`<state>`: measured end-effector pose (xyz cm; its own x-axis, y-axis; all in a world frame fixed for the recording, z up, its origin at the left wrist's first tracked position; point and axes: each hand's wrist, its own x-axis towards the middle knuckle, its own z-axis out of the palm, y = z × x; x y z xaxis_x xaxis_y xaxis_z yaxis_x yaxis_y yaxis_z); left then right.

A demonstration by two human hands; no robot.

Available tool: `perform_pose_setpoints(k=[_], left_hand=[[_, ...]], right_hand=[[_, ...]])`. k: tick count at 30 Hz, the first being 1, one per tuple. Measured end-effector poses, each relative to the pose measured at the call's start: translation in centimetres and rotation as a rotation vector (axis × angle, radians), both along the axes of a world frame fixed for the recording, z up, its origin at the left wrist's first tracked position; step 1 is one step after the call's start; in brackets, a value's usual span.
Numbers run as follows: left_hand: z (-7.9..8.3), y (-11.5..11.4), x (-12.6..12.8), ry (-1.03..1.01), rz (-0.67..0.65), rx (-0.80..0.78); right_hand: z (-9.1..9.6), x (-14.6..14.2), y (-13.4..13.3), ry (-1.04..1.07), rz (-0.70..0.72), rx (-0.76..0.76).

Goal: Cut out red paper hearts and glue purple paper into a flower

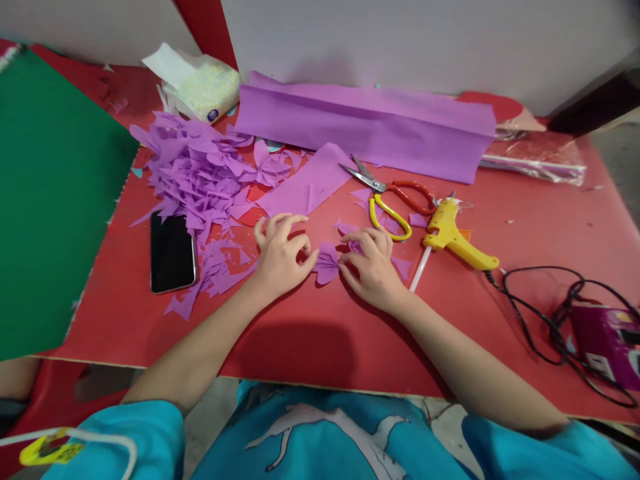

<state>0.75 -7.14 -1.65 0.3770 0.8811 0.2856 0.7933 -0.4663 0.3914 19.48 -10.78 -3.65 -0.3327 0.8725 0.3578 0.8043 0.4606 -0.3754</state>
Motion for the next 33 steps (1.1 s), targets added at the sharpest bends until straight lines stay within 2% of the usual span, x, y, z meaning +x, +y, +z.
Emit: perform_pose_setpoints(k=[6, 17, 25, 33], left_hand=[[-0.1, -1.1, 0.7, 0.055, -0.202, -0.045], [-0.7, -1.1, 0.8, 0.022, -0.203, -0.121], [-0.7, -1.1, 0.8, 0.002, -0.2, -0.123], [-1.0, -0.9, 0.6, -0.019, -0.241, -0.119]], right_hand=[[0.0, -0.4, -0.2, -0.057, 0.06, -0.004], [0.0, -0.3, -0.1, -0.055, 0.076, 0.018], [0.3, 0.0, -0.2, -0.037, 0.131, 0.029], [0.1, -0.2, -0.3, -0.054, 0.117, -0.007]])
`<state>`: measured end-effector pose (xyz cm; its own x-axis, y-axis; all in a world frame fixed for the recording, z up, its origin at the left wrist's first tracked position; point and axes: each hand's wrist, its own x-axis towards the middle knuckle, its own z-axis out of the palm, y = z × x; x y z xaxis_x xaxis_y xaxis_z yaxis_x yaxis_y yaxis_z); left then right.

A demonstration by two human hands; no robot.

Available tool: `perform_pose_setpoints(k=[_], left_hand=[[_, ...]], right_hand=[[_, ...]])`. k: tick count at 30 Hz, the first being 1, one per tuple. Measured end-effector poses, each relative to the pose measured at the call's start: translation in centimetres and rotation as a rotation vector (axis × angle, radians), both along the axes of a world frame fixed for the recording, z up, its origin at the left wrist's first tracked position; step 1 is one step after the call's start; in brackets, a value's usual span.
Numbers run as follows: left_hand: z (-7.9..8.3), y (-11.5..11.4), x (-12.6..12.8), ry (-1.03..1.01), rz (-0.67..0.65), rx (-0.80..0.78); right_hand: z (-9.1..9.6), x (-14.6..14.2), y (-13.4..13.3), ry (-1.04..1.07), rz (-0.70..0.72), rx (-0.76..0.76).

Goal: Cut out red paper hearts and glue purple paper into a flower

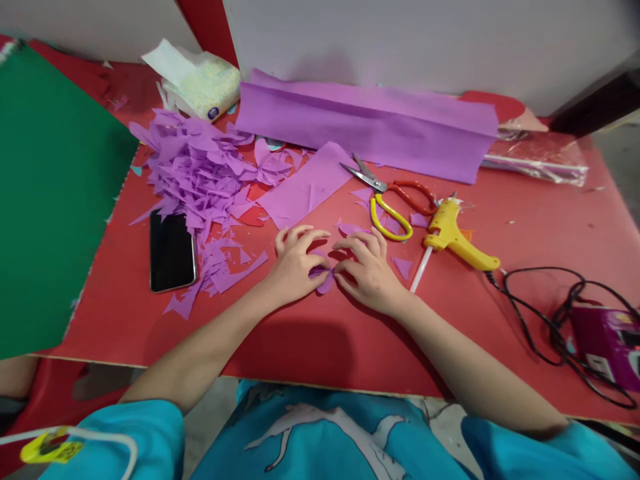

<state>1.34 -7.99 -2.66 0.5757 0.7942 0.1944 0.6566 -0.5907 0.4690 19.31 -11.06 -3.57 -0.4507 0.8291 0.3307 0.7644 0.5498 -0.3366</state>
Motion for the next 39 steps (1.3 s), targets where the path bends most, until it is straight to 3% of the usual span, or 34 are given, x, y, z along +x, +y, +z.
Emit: perform_pose_setpoints(k=[14, 21, 27, 32, 39], left_hand=[[0.1, 0.3, -0.1, -0.024, -0.047, 0.0], [0.1, 0.5, -0.1, -0.147, 0.228, -0.025], [0.3, 0.8, -0.2, -0.277, 0.104, -0.168], [0.5, 1.1, -0.3, -0.308, 0.055, -0.08], [0.6, 1.0, -0.2, -0.338, 0.057, -0.115]], right_hand=[[-0.4, -0.2, 0.3, -0.105, 0.001, 0.221], [0.0, 0.0, 0.3, 0.081, -0.199, 0.273], [0.4, 0.1, 0.2, 0.229, -0.205, 0.195], [0.7, 0.1, 0.6, 0.34, -0.221, 0.087], [0.5, 0.1, 0.5, 0.323, -0.169, 0.122]])
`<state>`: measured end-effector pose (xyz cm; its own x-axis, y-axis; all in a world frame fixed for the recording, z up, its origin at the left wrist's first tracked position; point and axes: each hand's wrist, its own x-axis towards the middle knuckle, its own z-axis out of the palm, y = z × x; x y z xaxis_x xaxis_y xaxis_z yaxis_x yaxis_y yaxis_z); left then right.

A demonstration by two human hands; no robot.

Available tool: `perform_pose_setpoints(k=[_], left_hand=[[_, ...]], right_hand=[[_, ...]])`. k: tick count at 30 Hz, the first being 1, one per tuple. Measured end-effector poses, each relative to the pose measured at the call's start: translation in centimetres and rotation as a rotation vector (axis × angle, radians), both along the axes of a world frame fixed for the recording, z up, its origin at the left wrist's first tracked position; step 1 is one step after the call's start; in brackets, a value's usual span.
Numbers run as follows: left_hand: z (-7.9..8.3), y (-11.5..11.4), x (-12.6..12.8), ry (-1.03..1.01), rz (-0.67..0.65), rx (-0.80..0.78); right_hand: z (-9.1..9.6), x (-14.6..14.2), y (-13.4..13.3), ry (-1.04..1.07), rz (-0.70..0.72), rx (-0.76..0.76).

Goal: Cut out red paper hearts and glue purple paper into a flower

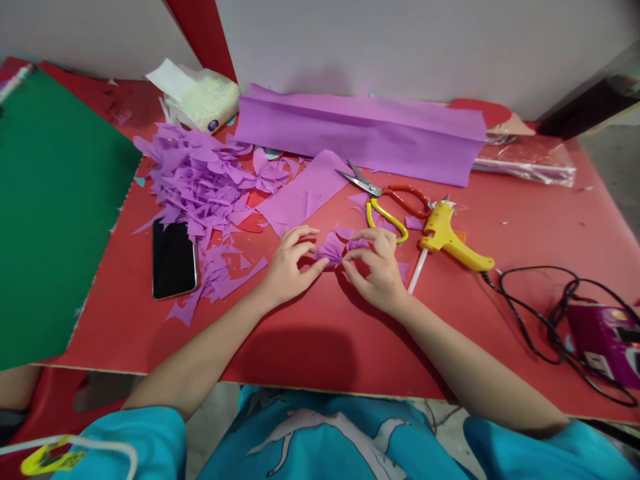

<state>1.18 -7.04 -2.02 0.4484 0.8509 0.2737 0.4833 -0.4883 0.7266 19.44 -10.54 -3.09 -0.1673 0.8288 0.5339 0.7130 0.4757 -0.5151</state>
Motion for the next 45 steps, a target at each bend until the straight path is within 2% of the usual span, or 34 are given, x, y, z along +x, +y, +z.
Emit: perform_pose_setpoints(k=[7, 9, 11, 13, 15, 17, 19, 23, 32, 40, 45], left_hand=[[0.0, 0.1, -0.3, -0.069, 0.151, -0.151], [0.1, 0.1, -0.4, -0.076, 0.234, -0.127], [0.3, 0.0, -0.3, -0.056, 0.273, -0.04], [0.4, -0.2, -0.2, 0.004, 0.213, 0.065], [0.3, -0.5, 0.0, 0.095, 0.081, 0.127], [0.0, -0.8, 0.2, 0.188, -0.032, 0.143], [-0.5, -1.1, 0.3, 0.251, -0.075, 0.137], [-1.1, -1.2, 0.4, 0.286, -0.078, 0.134], [-1.1, -1.2, 0.4, 0.276, -0.061, 0.104], [-1.2, -1.8, 0.8, 0.276, -0.023, 0.104], [-1.0, -2.0, 0.9, 0.29, 0.019, 0.117]], right_hand=[[-0.2, 0.2, 0.0, -0.051, 0.014, -0.021], [-0.1, 0.3, 0.0, -0.082, 0.033, -0.059], [0.0, 0.3, 0.0, -0.126, 0.079, -0.115], [0.2, 0.3, 0.0, -0.173, 0.127, -0.163], [0.2, 0.2, -0.1, -0.225, 0.158, -0.187], [0.0, 0.2, -0.1, -0.282, 0.169, -0.183], [-0.2, 0.1, -0.2, -0.332, 0.171, -0.162], [-0.5, 0.0, -0.2, -0.368, 0.176, -0.122], [-0.3, 0.3, -0.1, -0.367, 0.222, -0.045], [-0.9, -0.5, -0.5, -0.468, 0.158, 0.042], [-0.7, -0.6, -0.7, -0.463, 0.101, 0.001]])
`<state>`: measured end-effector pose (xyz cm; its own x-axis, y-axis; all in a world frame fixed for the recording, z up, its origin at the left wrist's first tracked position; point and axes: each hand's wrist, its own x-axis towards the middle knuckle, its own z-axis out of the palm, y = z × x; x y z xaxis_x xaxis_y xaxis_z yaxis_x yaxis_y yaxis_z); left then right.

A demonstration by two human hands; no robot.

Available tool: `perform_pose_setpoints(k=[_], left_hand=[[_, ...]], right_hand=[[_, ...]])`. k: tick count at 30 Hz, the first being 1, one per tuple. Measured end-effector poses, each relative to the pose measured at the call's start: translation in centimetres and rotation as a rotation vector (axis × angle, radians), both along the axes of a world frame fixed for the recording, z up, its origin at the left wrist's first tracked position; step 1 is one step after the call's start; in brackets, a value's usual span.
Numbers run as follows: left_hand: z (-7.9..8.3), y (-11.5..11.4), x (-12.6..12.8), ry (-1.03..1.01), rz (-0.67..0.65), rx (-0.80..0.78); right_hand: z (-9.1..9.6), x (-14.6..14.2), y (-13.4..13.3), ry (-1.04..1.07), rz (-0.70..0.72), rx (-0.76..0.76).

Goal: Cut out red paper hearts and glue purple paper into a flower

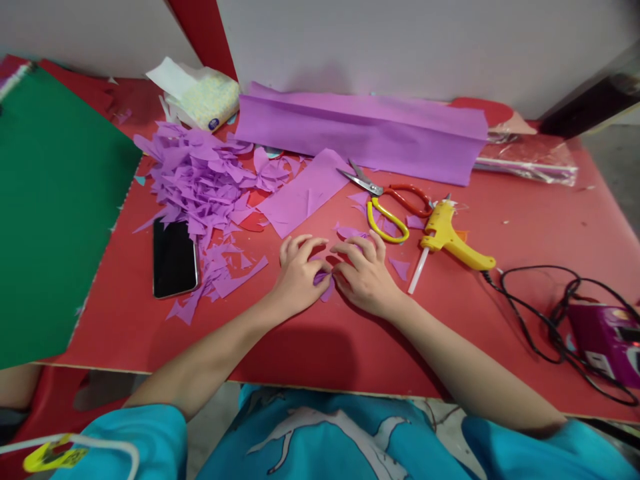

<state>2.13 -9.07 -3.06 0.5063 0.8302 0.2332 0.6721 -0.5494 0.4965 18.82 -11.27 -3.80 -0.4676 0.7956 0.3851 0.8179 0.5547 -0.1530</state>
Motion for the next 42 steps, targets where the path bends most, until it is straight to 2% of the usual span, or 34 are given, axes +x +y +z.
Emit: perform_pose_setpoints(k=[5, 10, 16, 22, 26, 30, 33, 35, 37, 42], left_hand=[[0.1, -0.2, 0.1, 0.003, 0.018, -0.022], [0.0, -0.4, 0.3, 0.001, 0.043, -0.013], [0.0, -0.1, 0.0, 0.006, 0.018, 0.009], [-0.1, 0.4, -0.3, -0.039, 0.031, 0.001], [0.0, 0.7, -0.3, -0.07, 0.06, -0.034], [0.3, 1.0, -0.4, -0.081, 0.07, -0.057], [0.5, 1.0, -0.5, -0.079, 0.064, -0.062], [0.7, 1.1, -0.5, -0.083, 0.061, -0.07], [0.8, 1.2, -0.5, -0.096, 0.062, -0.074], [1.0, 1.4, -0.8, -0.158, 0.066, -0.087]], right_hand=[[-0.2, 0.0, 0.0, 0.001, -0.014, -0.015], [-0.6, -0.9, -0.4, 0.037, -0.097, 0.014], [0.4, -0.5, -0.4, 0.101, -0.12, 0.023], [1.1, 3.9, 1.4, 0.129, -0.266, 0.1], [1.6, 8.4, 1.9, 0.124, -0.492, 0.096], [1.7, 12.3, 0.4, -0.096, -0.713, -0.005], [1.6, 13.8, -0.8, -0.262, -0.763, -0.267], [1.6, 14.1, -1.0, -0.292, -0.773, -0.382], [1.5, 14.2, -0.9, -0.288, -0.769, -0.42], [0.9, 14.8, -0.4, -0.233, -0.741, -0.394]])
